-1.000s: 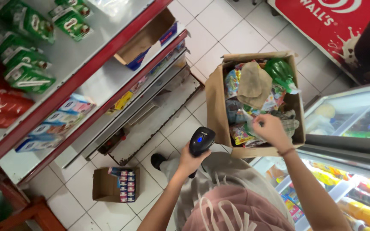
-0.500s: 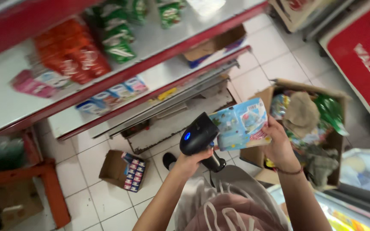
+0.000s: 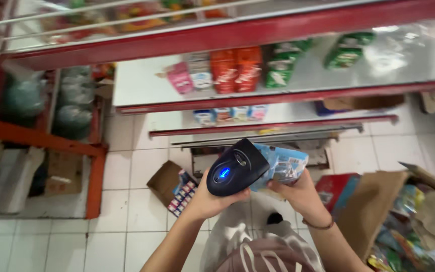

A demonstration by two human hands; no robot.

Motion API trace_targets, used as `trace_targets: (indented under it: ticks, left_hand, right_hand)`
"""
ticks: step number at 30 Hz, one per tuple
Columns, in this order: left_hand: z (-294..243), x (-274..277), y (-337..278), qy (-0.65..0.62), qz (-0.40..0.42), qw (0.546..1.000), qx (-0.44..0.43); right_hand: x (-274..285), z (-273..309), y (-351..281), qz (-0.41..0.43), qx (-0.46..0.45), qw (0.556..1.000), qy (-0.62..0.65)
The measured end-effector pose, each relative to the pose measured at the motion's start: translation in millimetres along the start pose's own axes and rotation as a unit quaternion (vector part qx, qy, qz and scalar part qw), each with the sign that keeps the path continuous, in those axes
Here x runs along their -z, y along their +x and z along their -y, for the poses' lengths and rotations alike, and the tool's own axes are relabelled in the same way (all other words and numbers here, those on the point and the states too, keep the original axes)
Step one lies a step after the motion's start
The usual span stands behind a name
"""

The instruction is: The person repeatedly picks snack packages from a cardboard box, scans them with a handheld barcode scanner, and places them on a refrigerated display shelf. The person handles multiple snack packages one at a time and arranges them on the shelf.

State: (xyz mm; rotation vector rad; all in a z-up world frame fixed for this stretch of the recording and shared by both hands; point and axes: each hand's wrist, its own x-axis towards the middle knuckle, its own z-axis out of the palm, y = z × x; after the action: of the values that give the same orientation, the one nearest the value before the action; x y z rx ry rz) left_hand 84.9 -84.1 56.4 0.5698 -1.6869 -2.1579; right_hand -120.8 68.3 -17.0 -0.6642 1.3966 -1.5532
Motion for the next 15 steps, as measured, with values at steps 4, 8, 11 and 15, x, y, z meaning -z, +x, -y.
trace_targets:
  ticks: [4,8,11,15]
  left_hand:
    - [-25,33,-17,0.028,-0.141,0.989,-0.032]
    - [-57,59,-43,0.077,-0.202,0.969,-0.116]
    - [-74,61,-56,0.131,-0.209,0.964,-0.101]
    - [-74,42,-58,0.101,-0.202,0.973,-0.051]
  right_hand:
    - [-55,-7,34,0.015,0.022,0.992,0.123]
    - [-99,0,62,0.01,0.007,0.992,0.122]
    - [-126,9,77,-0.03,0.023,0.999,0.008]
    - [-156,20,88,-0.034,0.05,0.998,0.015]
